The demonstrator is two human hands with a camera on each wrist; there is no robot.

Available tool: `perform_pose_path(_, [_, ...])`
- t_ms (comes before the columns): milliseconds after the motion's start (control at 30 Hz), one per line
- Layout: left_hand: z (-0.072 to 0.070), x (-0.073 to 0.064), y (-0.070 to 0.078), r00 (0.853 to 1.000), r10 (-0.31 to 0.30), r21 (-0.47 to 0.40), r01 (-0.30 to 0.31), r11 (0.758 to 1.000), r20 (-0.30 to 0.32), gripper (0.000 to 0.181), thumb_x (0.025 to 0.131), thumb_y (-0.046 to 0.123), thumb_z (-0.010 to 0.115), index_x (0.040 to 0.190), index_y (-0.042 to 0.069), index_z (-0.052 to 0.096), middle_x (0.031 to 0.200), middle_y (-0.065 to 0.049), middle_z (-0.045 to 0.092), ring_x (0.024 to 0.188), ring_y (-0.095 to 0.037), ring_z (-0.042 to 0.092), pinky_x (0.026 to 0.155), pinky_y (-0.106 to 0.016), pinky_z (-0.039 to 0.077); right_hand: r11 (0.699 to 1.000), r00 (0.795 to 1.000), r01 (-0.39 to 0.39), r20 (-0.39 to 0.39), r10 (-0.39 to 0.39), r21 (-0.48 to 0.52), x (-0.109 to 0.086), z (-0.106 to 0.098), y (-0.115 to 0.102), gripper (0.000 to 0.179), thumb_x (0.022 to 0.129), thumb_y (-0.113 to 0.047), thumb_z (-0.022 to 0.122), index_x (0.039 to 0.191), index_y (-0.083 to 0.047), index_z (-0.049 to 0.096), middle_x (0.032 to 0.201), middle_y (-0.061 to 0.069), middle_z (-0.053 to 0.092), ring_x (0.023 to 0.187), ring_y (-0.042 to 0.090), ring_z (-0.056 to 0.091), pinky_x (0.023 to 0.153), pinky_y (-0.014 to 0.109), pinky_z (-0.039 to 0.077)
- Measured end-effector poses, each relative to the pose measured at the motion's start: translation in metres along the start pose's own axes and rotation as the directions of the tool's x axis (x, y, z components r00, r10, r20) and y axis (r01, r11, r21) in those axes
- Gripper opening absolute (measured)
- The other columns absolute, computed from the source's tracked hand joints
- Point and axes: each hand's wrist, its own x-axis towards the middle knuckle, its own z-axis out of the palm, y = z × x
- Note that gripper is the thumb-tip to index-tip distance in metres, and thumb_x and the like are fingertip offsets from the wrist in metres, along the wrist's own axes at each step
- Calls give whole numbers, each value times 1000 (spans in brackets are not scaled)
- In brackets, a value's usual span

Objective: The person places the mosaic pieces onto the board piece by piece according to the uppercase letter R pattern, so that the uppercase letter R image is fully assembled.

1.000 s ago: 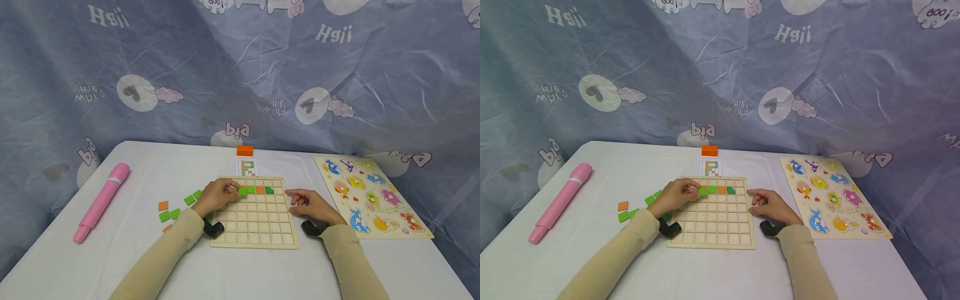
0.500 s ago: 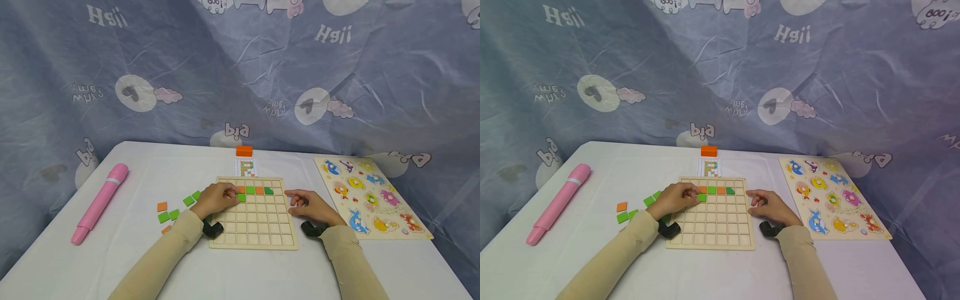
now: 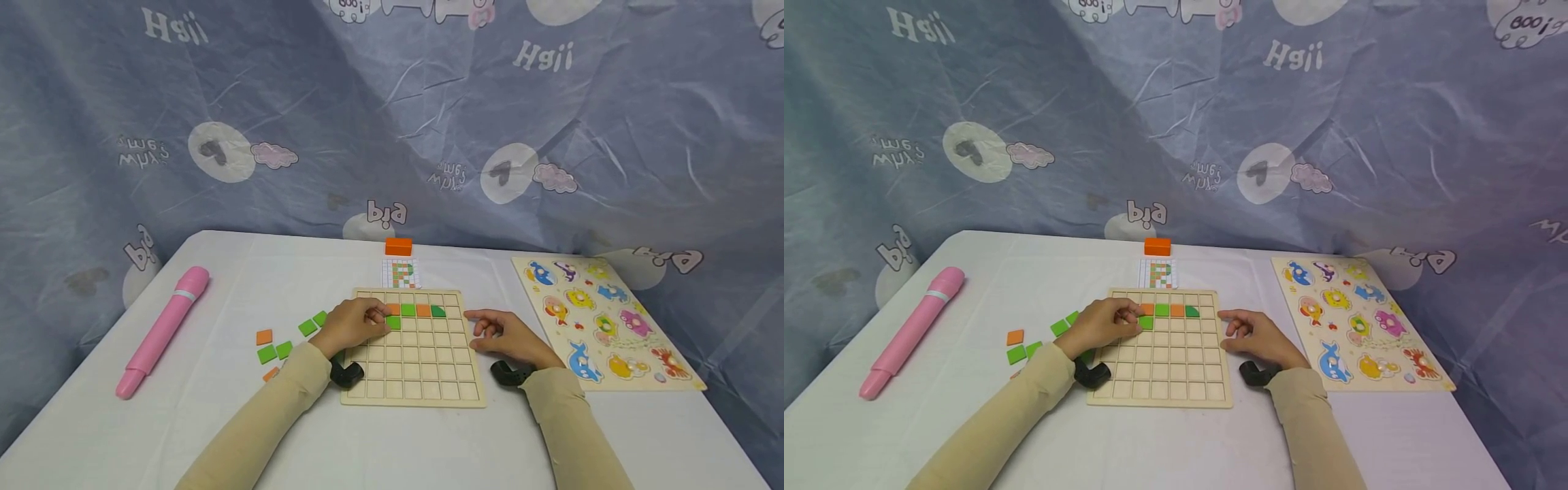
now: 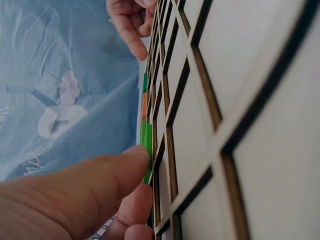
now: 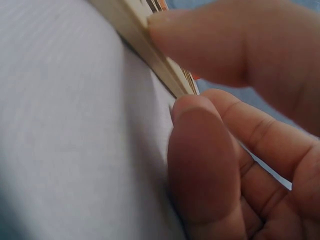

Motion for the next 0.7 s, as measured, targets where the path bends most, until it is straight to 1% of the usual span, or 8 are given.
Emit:
perform_pose_path(233, [-4,-3,2,999,-10,-23,11,1000,40,26,94,16,85,118,12,77,96,6,72,84,-10,63,81,-31,49,1000,1000,-7,2,7,12,0,0,0,61,87,7,81,142,19,57,97,12,63,77,9,53,69,19,46])
perform_pose_path(367, [-8,-7,2,998,-2,-31,4,1000,58,27,94,17,84,120,12,77,97,6,72,85,-10,62,83,-31,49,1000,1000,-17,2,17,5,0,0,0,61,87,7,81,142,18,57,98,12,63,77,8,53,69,19,45])
perform_pose_path(500, [-16,-15,1,995,48,-53,-43,998,89,26,97,19,80,122,10,77,99,5,71,89,-12,62,85,-32,51,1000,1000,-14,4,14,-6,0,0,-1,61,87,6,81,142,18,57,98,13,63,77,8,53,69,19,46])
perform_pose_path(633, [-30,-28,-6,984,118,-108,-104,989,131,28,102,20,76,127,8,76,106,5,73,96,-12,65,92,-35,54,1000,1000,-11,6,11,-10,0,-1,-3,61,87,5,82,142,18,57,99,14,64,78,8,53,70,19,46])
perform_pose_path(700, [-38,-36,-11,979,150,-141,-130,981,139,29,103,18,74,129,6,75,110,3,74,100,-14,66,95,-37,54,1000,1000,-14,7,14,-13,0,-1,-3,61,88,5,82,142,17,57,100,14,64,78,8,53,70,19,46])
